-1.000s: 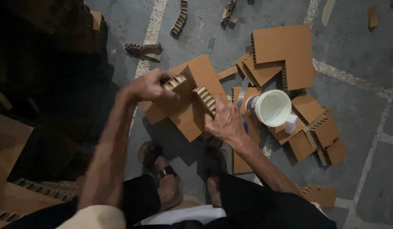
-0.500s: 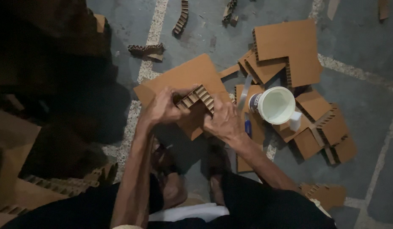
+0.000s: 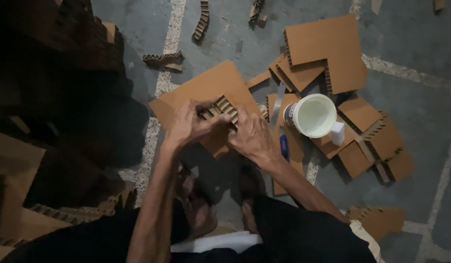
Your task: The person applies glue to cardboard pieces and assembles them into a small box-like structure. They use a ruler and utility knife to cut and measure additional cardboard pieces, then continue assembling the structure by hand.
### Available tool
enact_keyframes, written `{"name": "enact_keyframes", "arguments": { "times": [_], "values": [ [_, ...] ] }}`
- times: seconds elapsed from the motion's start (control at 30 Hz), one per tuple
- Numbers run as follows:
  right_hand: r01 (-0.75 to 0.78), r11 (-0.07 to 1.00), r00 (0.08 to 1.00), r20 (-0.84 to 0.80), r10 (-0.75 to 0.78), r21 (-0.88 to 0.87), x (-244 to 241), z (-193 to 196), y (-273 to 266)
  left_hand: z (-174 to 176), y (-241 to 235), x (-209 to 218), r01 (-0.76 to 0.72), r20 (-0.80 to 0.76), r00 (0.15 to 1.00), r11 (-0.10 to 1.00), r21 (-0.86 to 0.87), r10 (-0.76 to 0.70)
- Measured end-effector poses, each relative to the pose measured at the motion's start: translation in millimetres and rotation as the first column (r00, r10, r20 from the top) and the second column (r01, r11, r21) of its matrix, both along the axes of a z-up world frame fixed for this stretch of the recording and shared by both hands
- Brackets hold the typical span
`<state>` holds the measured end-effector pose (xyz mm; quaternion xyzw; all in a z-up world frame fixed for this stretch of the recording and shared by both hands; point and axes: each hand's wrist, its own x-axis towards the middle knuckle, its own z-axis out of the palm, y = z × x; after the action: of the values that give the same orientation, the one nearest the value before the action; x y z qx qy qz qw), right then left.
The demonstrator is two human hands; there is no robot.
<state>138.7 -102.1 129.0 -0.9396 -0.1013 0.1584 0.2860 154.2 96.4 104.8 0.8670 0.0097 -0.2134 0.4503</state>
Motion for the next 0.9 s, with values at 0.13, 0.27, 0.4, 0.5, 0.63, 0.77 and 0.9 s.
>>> {"name": "enact_keyframes", "arguments": {
  "times": [0.13,0.27,0.4,0.5,0.63,0.77,0.9],
  "values": [
    [-0.003,1.000,0.998,-0.066,0.002,-0.007,1.9,-5.4,-0.8,-3.2,-11.3,-5.3,0.076,0.637,0.659,0.878,0.472,-0.399],
    [-0.024,0.999,0.996,-0.084,0.022,-0.022,2.0,-5.9,-3.0,-3.7,-20.0,0.9,-0.114,-0.014,0.993,0.987,0.116,0.116],
    [-0.022,1.000,1.000,0.008,0.022,-0.003,4.6,-4.0,-3.2,4.8,-25.5,1.4,-0.173,0.158,0.972,0.984,-0.033,0.176],
    [-0.012,0.999,1.000,-0.012,0.011,-0.041,1.9,-8.3,-3.3,6.7,-27.0,-2.5,-0.184,0.107,0.977,0.983,-0.025,0.185],
    [-0.006,0.999,1.000,-0.006,0.007,0.035,5.4,-10.2,-4.7,12.4,-26.8,-0.2,-0.173,0.241,0.953,0.983,-0.069,0.184],
    [0.044,0.995,0.999,-0.010,-0.043,0.084,0.9,-12.8,-6.3,14.5,-32.5,1.5,-0.182,0.082,0.981,0.982,0.054,0.177],
    [0.040,0.998,0.998,-0.046,-0.038,0.054,-0.4,-14.3,-7.6,17.2,-34.0,7.2,-0.139,-0.013,0.990,0.989,0.050,0.140]
  ]
}}
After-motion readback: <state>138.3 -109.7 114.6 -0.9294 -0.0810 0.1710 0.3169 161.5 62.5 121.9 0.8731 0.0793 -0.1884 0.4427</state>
